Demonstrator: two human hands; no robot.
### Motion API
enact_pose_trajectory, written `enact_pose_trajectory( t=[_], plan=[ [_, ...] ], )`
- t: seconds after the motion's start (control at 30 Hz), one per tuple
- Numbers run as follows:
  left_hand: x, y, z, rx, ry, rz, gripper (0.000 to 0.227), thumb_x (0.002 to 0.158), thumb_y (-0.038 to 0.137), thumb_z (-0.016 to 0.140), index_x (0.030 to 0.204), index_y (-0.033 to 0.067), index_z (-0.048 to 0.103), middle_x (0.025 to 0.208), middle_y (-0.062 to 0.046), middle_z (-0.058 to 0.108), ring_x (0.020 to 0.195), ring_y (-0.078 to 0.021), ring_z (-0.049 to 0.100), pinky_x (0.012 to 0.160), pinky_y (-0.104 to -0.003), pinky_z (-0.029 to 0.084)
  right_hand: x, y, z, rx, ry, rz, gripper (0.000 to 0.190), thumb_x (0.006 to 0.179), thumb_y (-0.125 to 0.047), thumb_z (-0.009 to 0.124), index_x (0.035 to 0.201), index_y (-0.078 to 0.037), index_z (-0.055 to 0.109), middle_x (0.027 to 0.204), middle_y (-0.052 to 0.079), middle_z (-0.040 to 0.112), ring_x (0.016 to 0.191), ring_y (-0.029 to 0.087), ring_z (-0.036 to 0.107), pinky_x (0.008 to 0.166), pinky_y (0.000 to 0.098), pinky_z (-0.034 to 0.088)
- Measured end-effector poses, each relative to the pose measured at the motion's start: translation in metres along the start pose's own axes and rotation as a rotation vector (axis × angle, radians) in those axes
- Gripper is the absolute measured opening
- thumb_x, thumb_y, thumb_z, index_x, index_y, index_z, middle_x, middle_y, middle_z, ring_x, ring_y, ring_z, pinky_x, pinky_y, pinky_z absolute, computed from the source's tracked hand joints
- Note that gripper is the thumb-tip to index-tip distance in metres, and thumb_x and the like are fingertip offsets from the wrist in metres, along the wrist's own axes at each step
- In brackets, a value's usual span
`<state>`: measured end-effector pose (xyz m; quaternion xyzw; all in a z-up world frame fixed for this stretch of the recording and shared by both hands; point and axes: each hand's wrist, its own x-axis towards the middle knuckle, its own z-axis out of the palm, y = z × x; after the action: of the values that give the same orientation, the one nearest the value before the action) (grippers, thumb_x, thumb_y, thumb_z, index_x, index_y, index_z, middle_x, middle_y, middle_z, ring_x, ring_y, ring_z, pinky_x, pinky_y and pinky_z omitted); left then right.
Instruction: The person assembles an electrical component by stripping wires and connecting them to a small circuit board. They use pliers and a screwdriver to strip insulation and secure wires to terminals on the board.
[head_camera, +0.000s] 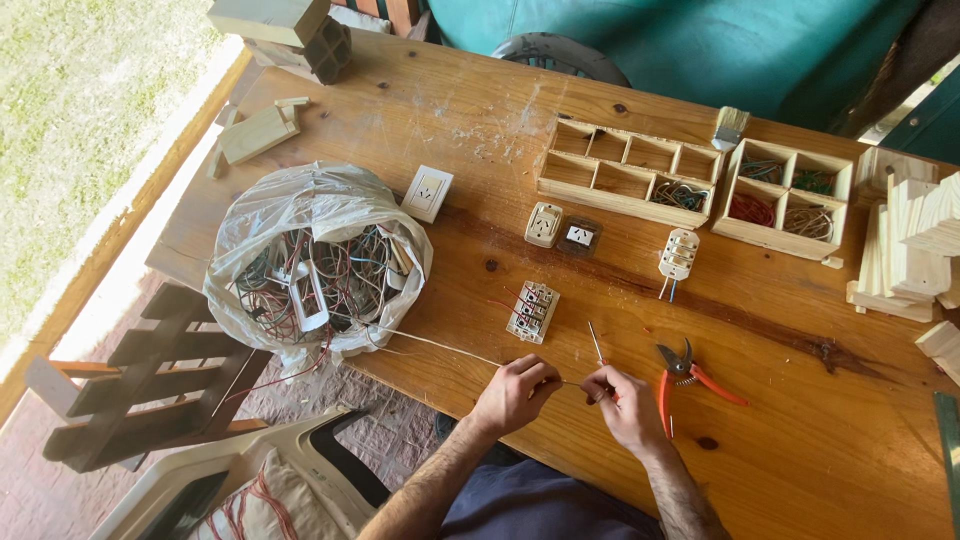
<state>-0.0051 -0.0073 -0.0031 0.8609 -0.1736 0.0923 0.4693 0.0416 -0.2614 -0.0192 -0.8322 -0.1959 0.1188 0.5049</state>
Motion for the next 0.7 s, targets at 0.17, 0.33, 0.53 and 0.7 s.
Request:
enact_pose_trajectory(
  t=[0.17, 0.33, 0.53, 0.7],
  plan=[
    [0.003, -0.001, 0.019, 0.055, 0.030, -0.026, 0.006, 0.111, 0.013, 0.080, 0.110, 0.0073, 0.077, 0.103, -0.009, 0.075, 0.083, -0.0303, 0.076, 0.080, -0.042, 0.063, -0.002, 0.024, -0.005, 0.047, 0.039, 0.123, 0.020, 0.106, -0.031, 0.078, 0.103, -0.012, 0.085, 0.083, 0.001, 0.090, 0.075, 0.013, 0.085, 0.072, 0.0279, 0.067],
    [0.004, 0.003, 0.029, 0.023, 0.105, -0.130, 0.006, 0.108, 0.011, 0.079, 0.104, 0.0058, 0.078, 0.097, -0.007, 0.078, 0.080, -0.0269, 0.076, 0.072, -0.042, 0.063, -0.005, 0.027, -0.010, 0.119, 0.065, 0.156, 0.029, 0.106, -0.037, 0.076, 0.106, -0.009, 0.083, 0.086, 0.002, 0.090, 0.076, 0.011, 0.086, 0.075, 0.0279, 0.072],
    [0.000, -0.003, 0.027, -0.112, 0.157, -0.246, 0.004, 0.104, 0.011, 0.080, 0.103, 0.0069, 0.077, 0.094, -0.006, 0.078, 0.080, -0.0220, 0.069, 0.073, -0.037, 0.057, -0.032, 0.085, -0.052, -0.934, 0.352, -0.052, 0.109, 0.081, -0.098, 0.064, 0.144, -0.008, 0.070, 0.142, 0.017, 0.073, 0.124, 0.039, 0.072, 0.104, 0.0557, 0.058],
    [-0.007, -0.009, 0.032, -0.292, 0.203, -0.489, 0.009, 0.107, 0.014, 0.078, 0.107, 0.0056, 0.079, 0.092, -0.005, 0.078, 0.076, -0.0145, 0.065, 0.069, -0.033, 0.055, -0.057, 0.114, -0.063, -1.096, 0.269, 0.273, 0.138, 0.064, -0.097, 0.082, 0.165, -0.006, 0.056, 0.157, 0.019, 0.064, 0.137, 0.040, 0.065, 0.111, 0.0586, 0.058]
  ],
)
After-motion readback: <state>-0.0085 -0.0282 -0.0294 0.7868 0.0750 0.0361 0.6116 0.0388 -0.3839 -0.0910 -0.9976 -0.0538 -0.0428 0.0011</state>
